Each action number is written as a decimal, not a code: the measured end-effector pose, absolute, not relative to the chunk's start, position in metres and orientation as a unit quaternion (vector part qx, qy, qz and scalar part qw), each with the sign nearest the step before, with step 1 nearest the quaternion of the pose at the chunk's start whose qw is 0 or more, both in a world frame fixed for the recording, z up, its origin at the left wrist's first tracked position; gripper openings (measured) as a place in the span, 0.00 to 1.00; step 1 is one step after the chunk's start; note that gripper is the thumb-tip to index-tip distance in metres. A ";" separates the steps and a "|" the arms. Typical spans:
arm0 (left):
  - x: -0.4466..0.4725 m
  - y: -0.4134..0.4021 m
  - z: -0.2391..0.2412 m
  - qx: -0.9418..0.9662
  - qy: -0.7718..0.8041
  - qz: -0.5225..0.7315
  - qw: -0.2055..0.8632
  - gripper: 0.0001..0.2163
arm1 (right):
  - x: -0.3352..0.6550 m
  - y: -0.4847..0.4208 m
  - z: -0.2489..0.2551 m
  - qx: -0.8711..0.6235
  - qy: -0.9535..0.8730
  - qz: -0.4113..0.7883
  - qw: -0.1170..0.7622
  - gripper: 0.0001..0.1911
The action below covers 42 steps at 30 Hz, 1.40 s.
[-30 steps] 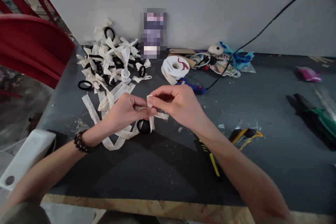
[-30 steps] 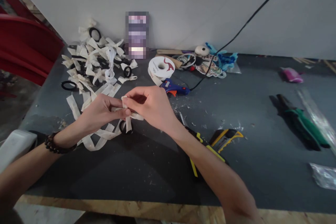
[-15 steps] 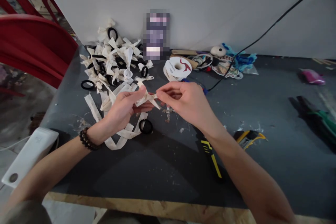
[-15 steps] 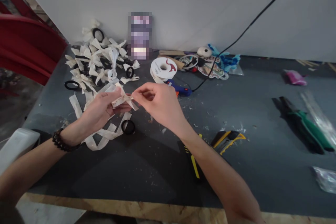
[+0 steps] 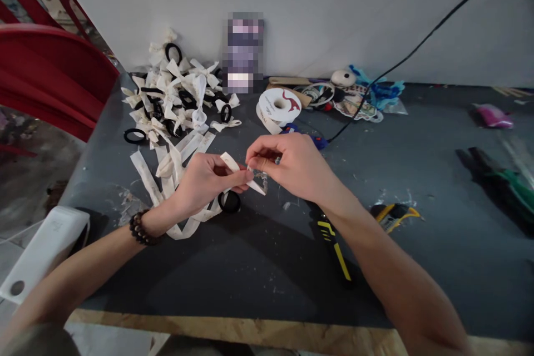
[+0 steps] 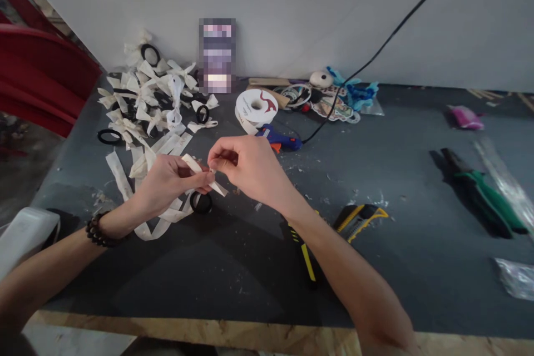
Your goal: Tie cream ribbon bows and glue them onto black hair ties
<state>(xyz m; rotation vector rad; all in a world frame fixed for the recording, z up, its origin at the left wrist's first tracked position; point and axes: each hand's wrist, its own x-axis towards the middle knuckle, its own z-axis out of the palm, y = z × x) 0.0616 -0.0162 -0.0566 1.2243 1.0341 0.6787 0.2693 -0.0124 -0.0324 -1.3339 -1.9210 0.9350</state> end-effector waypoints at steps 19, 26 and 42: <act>0.059 -0.011 -0.050 0.478 0.476 0.282 0.682 0.16 | 0.266 -0.017 -0.027 -0.515 -0.742 0.215 0.372 0.14; 0.057 -0.012 -0.054 0.643 0.491 0.169 0.563 0.11 | 0.251 -0.024 -0.032 -0.491 -0.757 0.318 0.291 0.15; 0.059 -0.019 -0.052 0.601 0.456 0.279 0.594 0.11 | 0.250 -0.024 -0.035 -0.506 -0.674 0.385 0.377 0.06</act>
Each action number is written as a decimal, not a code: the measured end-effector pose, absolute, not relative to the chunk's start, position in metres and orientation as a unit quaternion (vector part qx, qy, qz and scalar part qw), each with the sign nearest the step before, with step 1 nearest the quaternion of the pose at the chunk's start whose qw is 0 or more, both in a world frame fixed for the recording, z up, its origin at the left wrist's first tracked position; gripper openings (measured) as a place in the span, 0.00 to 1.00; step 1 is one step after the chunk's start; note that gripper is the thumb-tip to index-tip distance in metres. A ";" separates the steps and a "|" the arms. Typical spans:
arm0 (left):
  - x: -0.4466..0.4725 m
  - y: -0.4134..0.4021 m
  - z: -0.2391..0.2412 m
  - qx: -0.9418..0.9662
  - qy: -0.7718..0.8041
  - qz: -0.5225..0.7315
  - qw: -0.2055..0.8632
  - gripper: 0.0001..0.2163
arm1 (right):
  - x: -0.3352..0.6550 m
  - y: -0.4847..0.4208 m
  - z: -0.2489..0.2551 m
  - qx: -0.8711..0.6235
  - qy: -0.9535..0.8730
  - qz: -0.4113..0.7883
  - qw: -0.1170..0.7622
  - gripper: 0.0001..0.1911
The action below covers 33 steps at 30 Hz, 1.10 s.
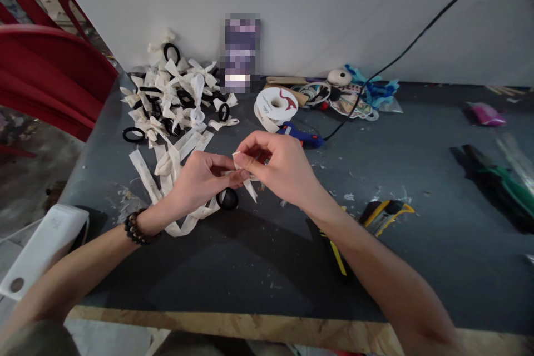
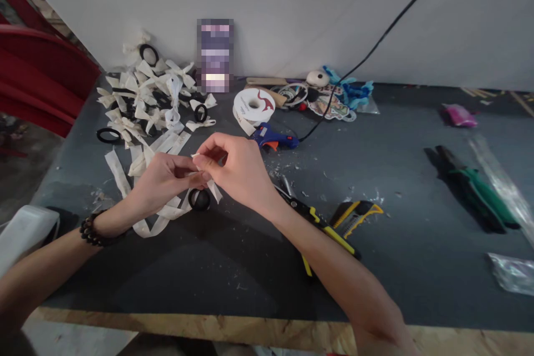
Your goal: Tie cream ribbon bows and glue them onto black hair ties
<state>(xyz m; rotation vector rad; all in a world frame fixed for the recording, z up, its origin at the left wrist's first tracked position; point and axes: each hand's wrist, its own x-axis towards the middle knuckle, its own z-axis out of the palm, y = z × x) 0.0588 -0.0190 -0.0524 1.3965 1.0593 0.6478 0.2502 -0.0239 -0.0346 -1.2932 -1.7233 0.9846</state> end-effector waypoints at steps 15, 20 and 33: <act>0.062 -0.020 -0.049 0.412 0.434 0.342 0.725 0.13 | 0.272 -0.018 -0.031 -0.533 -0.654 0.416 0.340 0.18; 0.061 -0.017 -0.045 0.418 0.447 0.346 0.711 0.13 | 0.275 -0.022 -0.026 -0.540 -0.692 0.364 0.313 0.12; 0.071 -0.032 -0.058 0.490 0.457 0.359 0.650 0.14 | 0.267 -0.026 -0.027 -0.558 -0.716 0.269 0.323 0.09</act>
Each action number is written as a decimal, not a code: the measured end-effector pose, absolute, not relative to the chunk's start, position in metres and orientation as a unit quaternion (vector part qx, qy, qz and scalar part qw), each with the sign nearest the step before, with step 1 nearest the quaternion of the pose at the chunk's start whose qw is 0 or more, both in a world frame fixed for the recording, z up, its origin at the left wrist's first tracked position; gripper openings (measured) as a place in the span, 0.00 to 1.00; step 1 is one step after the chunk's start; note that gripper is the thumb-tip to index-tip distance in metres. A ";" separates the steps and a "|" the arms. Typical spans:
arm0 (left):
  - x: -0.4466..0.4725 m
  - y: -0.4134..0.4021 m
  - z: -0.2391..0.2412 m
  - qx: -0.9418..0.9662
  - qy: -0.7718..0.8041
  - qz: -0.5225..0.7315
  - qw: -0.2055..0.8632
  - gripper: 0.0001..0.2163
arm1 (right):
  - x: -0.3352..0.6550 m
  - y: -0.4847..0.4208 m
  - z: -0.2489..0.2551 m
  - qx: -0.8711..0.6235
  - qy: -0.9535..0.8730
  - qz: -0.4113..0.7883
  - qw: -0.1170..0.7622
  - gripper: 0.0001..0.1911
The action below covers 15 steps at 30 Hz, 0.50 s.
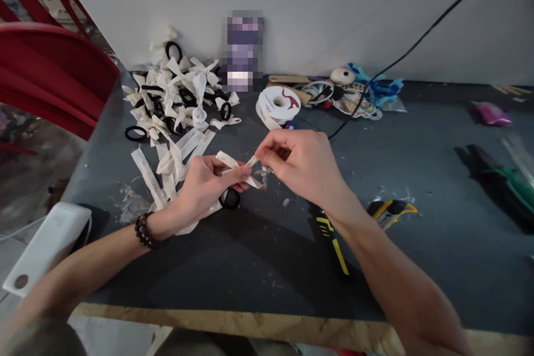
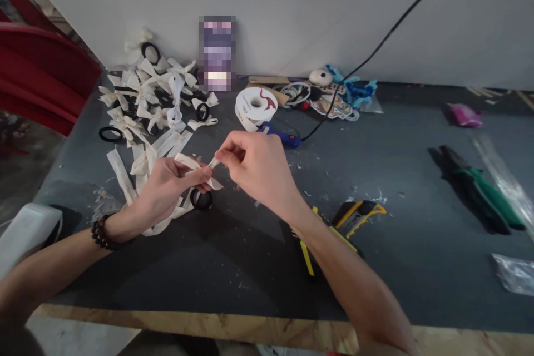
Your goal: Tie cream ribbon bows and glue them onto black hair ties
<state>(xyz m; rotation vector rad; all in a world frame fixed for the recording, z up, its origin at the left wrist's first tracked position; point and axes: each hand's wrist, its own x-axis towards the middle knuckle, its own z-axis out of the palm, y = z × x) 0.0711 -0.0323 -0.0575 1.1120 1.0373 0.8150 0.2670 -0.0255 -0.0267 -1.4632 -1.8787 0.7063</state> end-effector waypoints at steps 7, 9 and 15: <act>0.074 -0.038 -0.053 0.435 0.451 0.377 0.682 0.12 | 0.264 -0.028 -0.030 -0.551 -0.716 0.249 0.350 0.09; 0.074 -0.035 -0.057 0.381 0.445 0.372 0.720 0.11 | 0.264 -0.026 -0.035 -0.525 -0.674 0.348 0.385 0.10; 0.074 -0.027 -0.072 0.306 0.423 0.400 0.753 0.12 | 0.255 -0.032 -0.057 -0.504 -0.555 0.497 0.438 0.15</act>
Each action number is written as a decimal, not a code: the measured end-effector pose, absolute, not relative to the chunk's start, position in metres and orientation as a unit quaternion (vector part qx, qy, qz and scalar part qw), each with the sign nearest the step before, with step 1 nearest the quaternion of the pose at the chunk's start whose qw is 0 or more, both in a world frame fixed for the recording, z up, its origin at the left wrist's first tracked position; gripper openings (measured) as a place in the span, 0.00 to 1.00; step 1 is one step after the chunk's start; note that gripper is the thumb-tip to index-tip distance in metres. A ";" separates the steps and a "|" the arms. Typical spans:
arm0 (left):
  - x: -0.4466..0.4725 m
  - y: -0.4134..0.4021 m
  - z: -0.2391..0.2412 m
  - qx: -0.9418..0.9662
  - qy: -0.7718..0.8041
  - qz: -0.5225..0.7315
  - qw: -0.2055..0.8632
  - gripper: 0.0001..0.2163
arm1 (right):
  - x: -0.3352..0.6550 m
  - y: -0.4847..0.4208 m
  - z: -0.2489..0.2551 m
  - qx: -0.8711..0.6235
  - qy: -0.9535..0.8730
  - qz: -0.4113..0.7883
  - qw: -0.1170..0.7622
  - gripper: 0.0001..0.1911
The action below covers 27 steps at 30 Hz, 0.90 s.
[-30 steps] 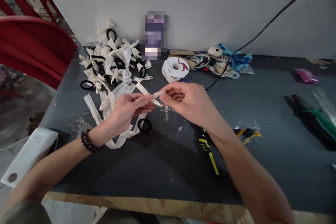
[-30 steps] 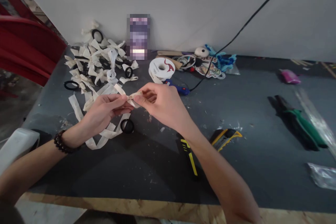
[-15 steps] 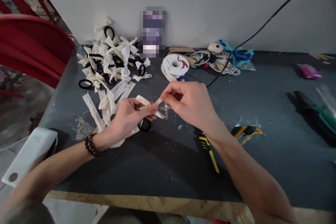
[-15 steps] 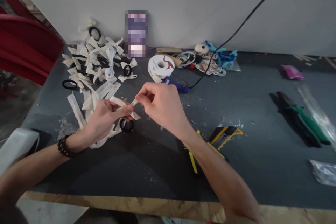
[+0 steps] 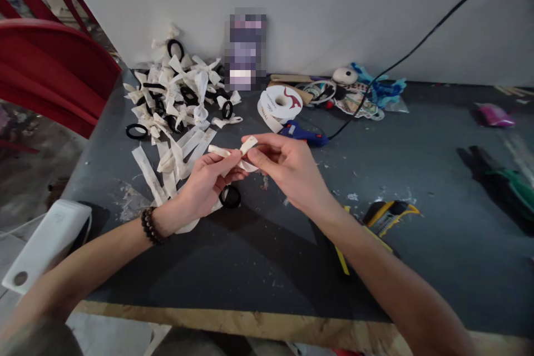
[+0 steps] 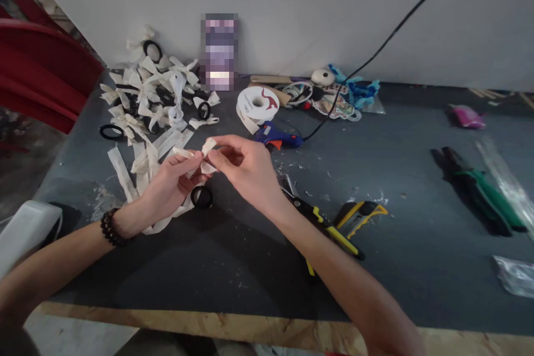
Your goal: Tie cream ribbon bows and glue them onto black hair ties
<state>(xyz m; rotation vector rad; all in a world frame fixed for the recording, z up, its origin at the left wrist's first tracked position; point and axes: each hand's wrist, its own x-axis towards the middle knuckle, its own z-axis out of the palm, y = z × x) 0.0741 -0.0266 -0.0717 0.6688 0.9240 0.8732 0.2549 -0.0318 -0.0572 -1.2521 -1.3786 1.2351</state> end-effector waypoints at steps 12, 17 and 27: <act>0.065 -0.029 -0.084 0.487 0.462 0.388 0.632 0.14 | 0.242 -0.051 -0.101 -0.532 -0.536 0.446 0.480 0.08; 0.056 -0.024 -0.078 0.677 0.477 0.341 0.445 0.13 | 0.241 -0.053 -0.106 -0.555 -0.575 0.378 0.467 0.09; 0.051 -0.014 -0.061 0.668 0.483 0.327 0.462 0.08 | 0.240 -0.051 -0.108 -0.553 -0.657 0.215 0.466 0.10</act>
